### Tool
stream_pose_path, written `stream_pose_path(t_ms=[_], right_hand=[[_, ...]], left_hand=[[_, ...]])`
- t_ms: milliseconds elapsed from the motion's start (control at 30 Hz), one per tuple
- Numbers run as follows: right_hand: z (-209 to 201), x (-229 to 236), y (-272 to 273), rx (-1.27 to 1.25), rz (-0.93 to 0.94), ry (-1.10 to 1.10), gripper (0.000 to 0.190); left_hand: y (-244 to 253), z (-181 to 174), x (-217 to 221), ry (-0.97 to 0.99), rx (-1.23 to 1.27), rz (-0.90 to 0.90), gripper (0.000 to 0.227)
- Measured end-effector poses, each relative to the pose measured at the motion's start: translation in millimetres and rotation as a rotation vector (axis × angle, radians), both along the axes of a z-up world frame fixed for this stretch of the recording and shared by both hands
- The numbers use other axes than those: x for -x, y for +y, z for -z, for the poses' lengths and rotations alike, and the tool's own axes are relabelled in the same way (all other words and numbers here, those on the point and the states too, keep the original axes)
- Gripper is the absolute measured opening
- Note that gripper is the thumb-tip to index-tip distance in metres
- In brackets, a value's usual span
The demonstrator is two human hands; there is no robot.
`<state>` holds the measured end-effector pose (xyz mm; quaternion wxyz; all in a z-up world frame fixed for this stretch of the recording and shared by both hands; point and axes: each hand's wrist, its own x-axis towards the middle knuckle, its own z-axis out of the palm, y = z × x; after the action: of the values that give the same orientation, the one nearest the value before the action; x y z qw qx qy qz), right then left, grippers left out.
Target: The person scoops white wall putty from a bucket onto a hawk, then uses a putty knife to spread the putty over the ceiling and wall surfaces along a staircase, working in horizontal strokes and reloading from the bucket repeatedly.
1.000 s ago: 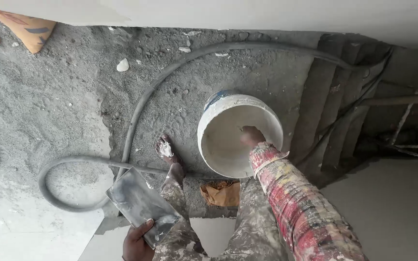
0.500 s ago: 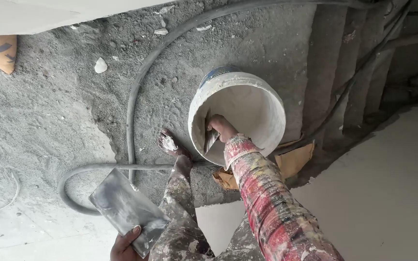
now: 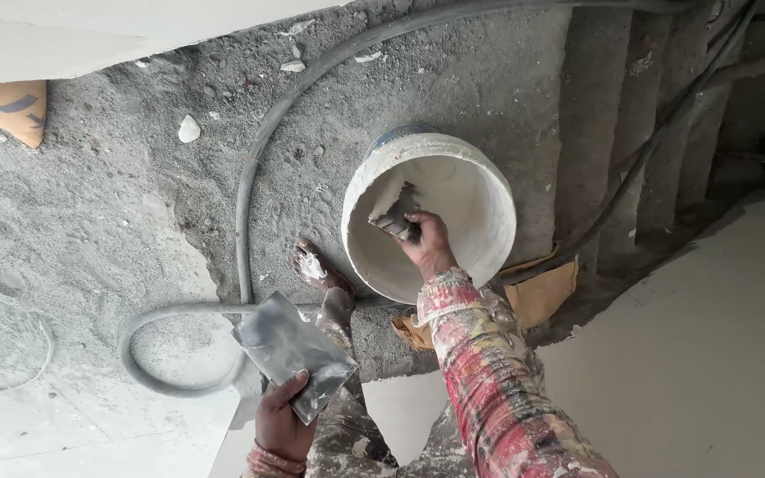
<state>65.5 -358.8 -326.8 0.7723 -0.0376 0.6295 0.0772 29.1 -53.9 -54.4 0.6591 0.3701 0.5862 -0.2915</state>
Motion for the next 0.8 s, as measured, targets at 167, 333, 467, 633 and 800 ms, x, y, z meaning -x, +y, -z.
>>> stream_pose_path(t_ms=[167, 333, 467, 633, 800], right_hand=[[-109.4, 37.1, -10.9, 0.32, -0.361, -0.07, 0.045], [-256.8, 54.9, -8.8, 0.666, -0.636, -0.183, 0.049], [-279.4, 100.7, 12.6, 0.806, -0.552, -0.17, 0.038], [-288.8, 120.2, 19.1, 1.02, -0.578, -0.298, 0.053], [-280.0, 143.1, -39.8, 1.162, -1.265, -0.575, 0.043]], left_hand=[[-43.5, 23.0, 13.5, 0.191, -0.023, -0.067, 0.023], [-95.9, 20.6, 30.2, 0.327, -0.002, -0.154, 0.01], [-134.8, 16.9, 30.3, 0.393, 0.13, -0.168, 0.009], [-162.4, 5.6, -10.8, 0.374, 0.331, -0.118, 0.011], [-151.4, 11.8, -40.3, 0.284, 0.403, -0.005, 0.013]])
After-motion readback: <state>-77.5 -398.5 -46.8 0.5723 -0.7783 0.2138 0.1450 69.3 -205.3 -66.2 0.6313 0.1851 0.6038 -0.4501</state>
